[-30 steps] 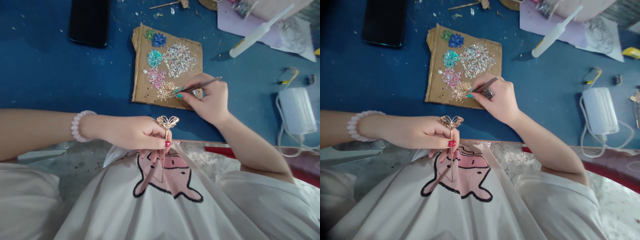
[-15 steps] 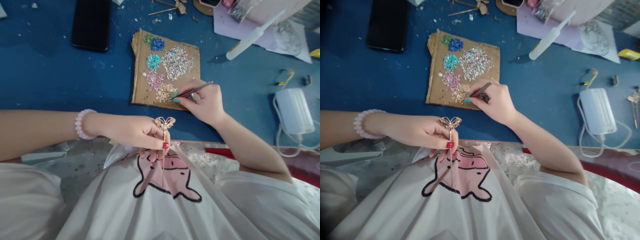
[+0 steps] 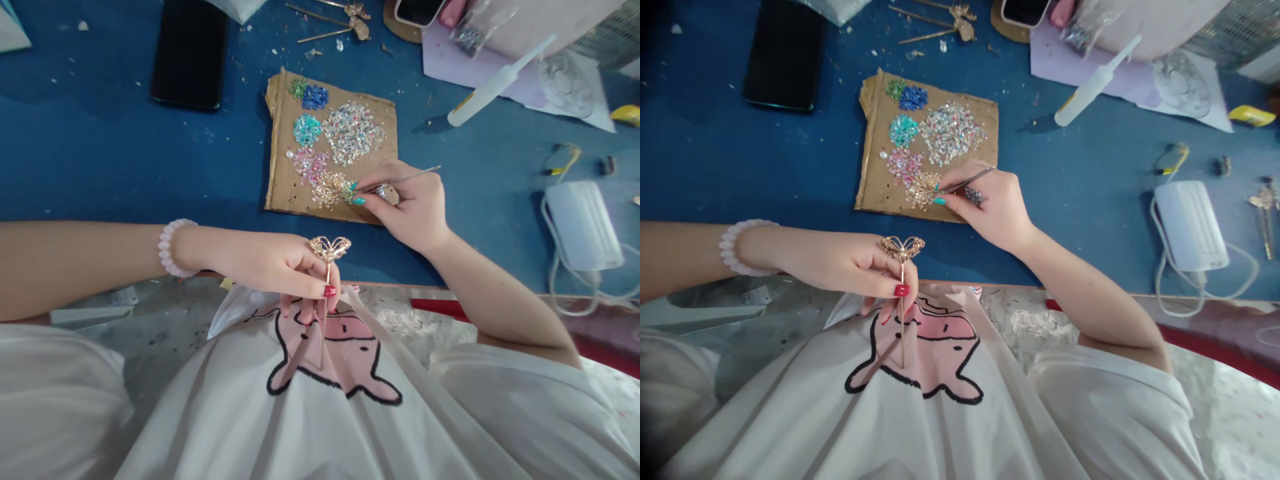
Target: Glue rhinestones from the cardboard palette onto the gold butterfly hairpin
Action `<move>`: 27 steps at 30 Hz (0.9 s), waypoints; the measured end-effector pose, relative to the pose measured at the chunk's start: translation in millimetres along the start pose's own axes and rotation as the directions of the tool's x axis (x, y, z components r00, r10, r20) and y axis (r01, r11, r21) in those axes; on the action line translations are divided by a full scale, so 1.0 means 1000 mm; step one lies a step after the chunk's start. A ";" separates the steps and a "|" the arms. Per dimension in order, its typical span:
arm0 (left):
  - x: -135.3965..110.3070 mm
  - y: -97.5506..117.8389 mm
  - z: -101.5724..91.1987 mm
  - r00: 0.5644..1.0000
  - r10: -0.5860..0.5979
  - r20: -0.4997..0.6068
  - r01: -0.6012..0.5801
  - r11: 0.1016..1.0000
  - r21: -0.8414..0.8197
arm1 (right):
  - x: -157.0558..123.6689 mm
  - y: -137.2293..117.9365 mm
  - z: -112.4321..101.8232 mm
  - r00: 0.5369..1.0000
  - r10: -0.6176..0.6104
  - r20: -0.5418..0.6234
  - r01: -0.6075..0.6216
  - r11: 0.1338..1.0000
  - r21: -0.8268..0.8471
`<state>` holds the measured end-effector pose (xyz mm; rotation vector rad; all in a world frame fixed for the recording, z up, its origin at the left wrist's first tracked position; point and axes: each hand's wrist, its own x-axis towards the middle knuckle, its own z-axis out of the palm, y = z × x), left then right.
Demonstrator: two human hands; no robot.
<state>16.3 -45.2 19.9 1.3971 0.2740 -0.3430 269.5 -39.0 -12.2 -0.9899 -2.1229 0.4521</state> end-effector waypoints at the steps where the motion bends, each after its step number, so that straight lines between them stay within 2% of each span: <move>1: 0.000 -0.001 0.000 1.000 0.003 0.003 -0.003 1.000 0.000 | 0.000 -0.002 -0.001 0.999 0.042 0.008 -0.042 0.999 -0.005; 6: 0.002 -0.002 0.000 1.000 0.005 0.013 -0.004 0.999 -0.051 | -0.001 -0.006 0.000 0.991 0.134 -0.012 -0.134 0.990 0.037; 12: 0.003 -0.003 -0.001 1.000 0.003 0.020 -0.002 0.999 -0.049 | 0.002 -0.004 0.008 0.984 0.179 -0.021 -0.180 0.981 -0.076; 21: 0.002 -0.001 -0.001 1.000 0.001 0.023 -0.001 0.999 -0.040 | 0.004 -0.007 0.013 0.990 0.140 -0.004 -0.139 0.975 -0.175; 27: 0.002 -0.001 -0.001 1.000 -0.003 0.021 0.004 0.999 -0.047 | 0.005 -0.007 0.014 0.991 0.130 -0.018 -0.131 0.976 -0.172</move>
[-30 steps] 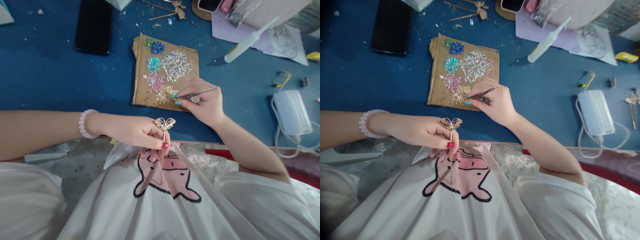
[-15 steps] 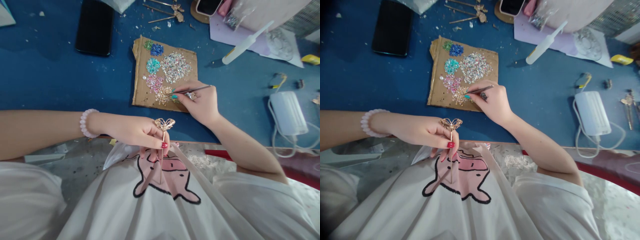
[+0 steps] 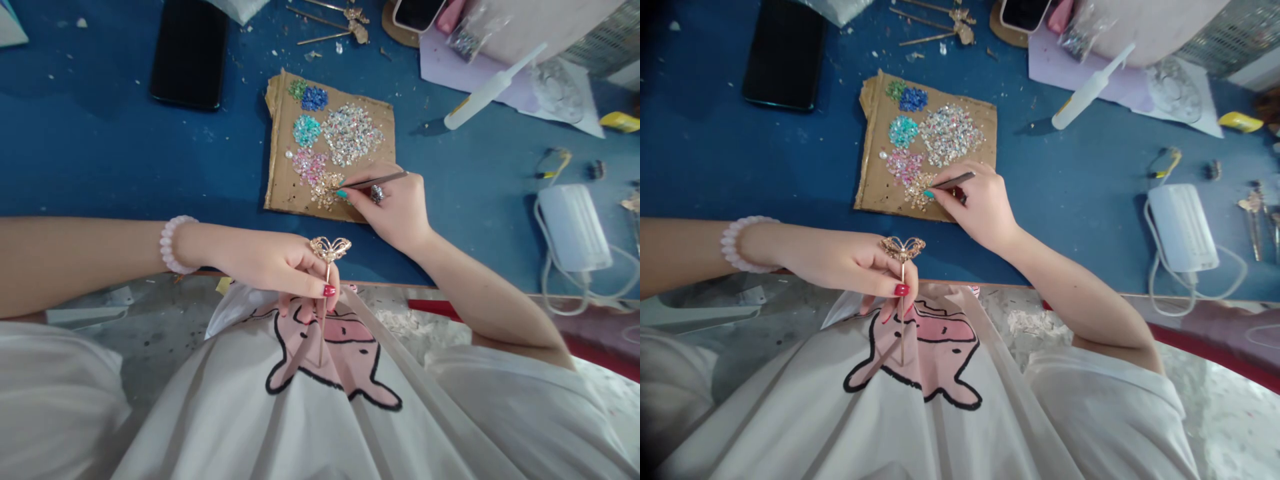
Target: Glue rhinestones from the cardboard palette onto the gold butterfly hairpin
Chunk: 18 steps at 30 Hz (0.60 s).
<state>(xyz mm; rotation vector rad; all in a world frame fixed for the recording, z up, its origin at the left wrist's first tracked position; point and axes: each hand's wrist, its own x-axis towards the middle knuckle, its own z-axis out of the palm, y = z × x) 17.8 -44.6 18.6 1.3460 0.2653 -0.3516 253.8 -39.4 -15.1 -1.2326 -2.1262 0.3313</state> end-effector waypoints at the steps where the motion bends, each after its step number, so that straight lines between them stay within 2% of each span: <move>1: 0.000 0.000 0.000 1.000 0.000 0.001 0.000 1.000 -0.002 | 0.000 0.000 0.000 1.000 0.000 0.004 0.000 1.000 0.003; 11: 0.001 -0.001 0.000 1.000 0.014 0.007 -0.014 1.000 0.013 | -0.001 0.002 -0.001 0.998 0.050 0.034 -0.050 0.999 -0.003; 18: 0.000 -0.001 0.001 1.000 0.016 -0.002 -0.016 1.000 0.018 | -0.001 0.001 -0.002 0.999 0.042 0.021 -0.043 0.998 0.036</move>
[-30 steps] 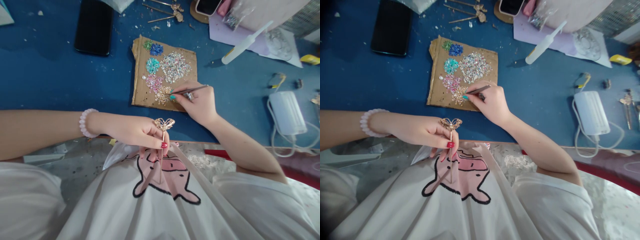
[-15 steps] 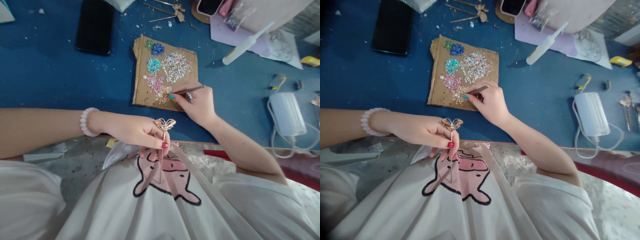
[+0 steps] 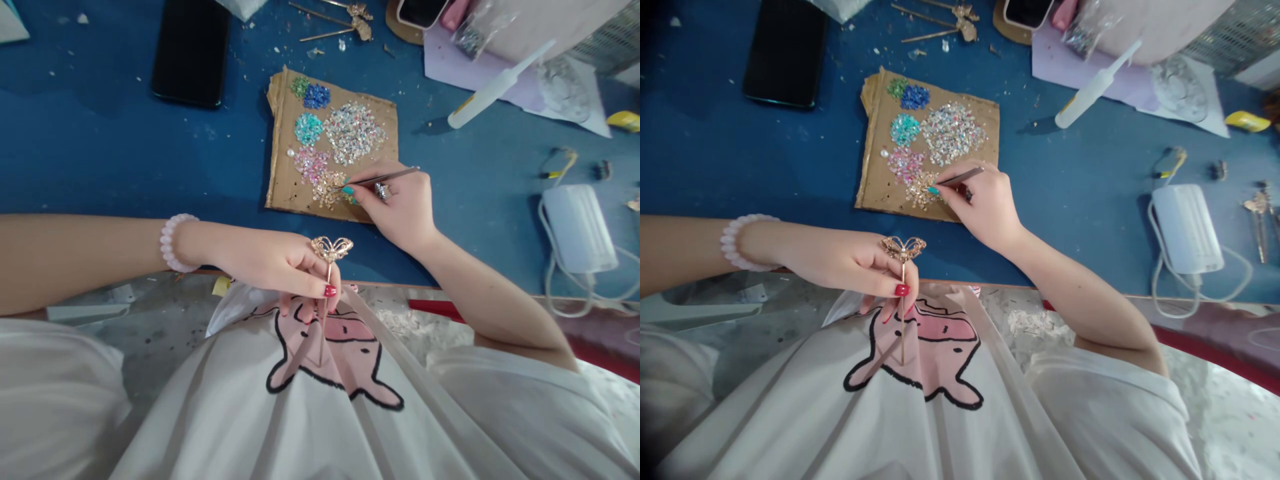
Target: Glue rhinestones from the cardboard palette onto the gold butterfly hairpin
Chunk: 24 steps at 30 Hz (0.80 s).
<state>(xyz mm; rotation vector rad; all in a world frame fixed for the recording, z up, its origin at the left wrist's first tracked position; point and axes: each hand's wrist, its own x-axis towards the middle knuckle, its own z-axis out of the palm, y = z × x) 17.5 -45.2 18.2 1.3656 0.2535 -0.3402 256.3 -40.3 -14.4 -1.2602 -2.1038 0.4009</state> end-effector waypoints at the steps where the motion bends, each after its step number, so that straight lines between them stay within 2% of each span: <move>1: 0.000 0.000 0.000 1.000 0.000 -0.001 0.000 1.000 0.002 | 0.000 0.000 0.000 1.000 0.000 -0.001 0.000 1.000 0.004; 10: 0.001 0.002 -0.001 1.000 -0.013 0.004 0.013 1.000 0.025 | 0.003 -0.003 0.002 0.998 0.049 0.029 -0.049 0.999 -0.007; 19: 0.001 0.003 -0.001 1.000 -0.017 0.000 0.017 1.000 0.025 | 0.002 -0.002 0.002 1.000 0.004 0.001 -0.004 1.000 0.022; 24: 0.001 0.003 -0.002 1.000 -0.027 -0.001 0.027 0.998 0.053 | 0.002 -0.002 0.002 1.000 0.020 0.002 -0.020 1.000 0.018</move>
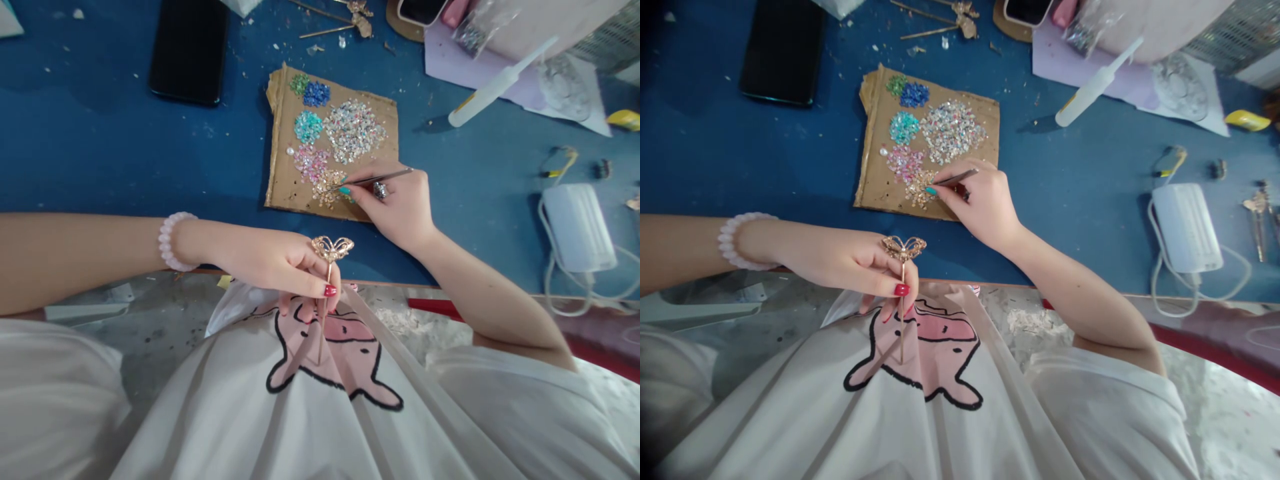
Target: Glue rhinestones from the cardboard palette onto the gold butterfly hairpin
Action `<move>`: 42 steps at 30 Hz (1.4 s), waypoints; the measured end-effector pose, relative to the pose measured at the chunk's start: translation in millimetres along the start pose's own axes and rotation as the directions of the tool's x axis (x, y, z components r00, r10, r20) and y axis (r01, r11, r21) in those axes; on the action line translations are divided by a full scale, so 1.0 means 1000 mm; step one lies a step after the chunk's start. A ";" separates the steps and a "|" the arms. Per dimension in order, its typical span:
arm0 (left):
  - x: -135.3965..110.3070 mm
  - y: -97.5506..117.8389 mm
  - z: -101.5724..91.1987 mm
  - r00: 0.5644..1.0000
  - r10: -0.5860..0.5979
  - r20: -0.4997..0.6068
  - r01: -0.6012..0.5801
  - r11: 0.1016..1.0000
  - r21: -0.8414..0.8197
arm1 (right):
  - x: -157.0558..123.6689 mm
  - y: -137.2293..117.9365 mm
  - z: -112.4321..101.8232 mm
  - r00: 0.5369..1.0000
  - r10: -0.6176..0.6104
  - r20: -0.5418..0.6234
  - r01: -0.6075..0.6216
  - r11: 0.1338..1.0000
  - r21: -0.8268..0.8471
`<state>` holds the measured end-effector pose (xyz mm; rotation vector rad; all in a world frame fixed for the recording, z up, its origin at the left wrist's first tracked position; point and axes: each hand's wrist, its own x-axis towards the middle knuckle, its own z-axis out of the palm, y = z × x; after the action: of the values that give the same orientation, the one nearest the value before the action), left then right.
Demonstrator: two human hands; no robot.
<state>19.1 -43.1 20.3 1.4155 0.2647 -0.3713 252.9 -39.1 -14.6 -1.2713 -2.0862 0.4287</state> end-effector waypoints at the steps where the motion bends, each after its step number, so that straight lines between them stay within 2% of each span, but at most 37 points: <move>1: 0.000 0.000 0.000 1.000 0.000 0.004 0.000 1.000 0.002 | 0.000 0.000 0.000 1.000 0.004 0.002 -0.004 1.000 -0.006; 9: 0.000 -0.002 -0.001 1.000 0.005 0.029 -0.004 1.000 -0.022 | -0.001 0.002 -0.001 1.000 0.007 -0.001 -0.007 1.000 -0.013; 18: -0.001 0.000 -0.002 1.000 -0.006 0.029 0.006 1.000 -0.005 | -0.002 0.001 -0.005 0.998 -0.053 -0.019 0.053 0.998 -0.016; 25: -0.002 -0.001 -0.004 1.000 0.001 0.025 -0.002 0.998 0.057 | -0.007 0.005 -0.021 0.988 -0.138 0.075 0.136 0.990 0.030; 30: -0.003 -0.002 -0.004 0.999 0.003 0.051 -0.002 1.000 -0.011 | -0.006 0.009 -0.026 0.973 -0.171 0.154 0.168 0.985 0.030; 37: -0.001 0.000 -0.005 0.999 0.003 0.052 -0.003 1.000 0.007 | -0.004 0.012 -0.029 0.968 -0.161 0.190 0.159 0.987 0.023; 42: -0.001 -0.001 -0.004 0.998 0.002 0.059 -0.001 1.000 -0.016 | -0.004 0.011 -0.031 0.969 -0.181 0.171 0.178 0.984 0.031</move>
<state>17.8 -38.8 19.6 1.3868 0.2181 -0.4078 282.9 -39.4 0.5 -1.0564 -2.3160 0.4874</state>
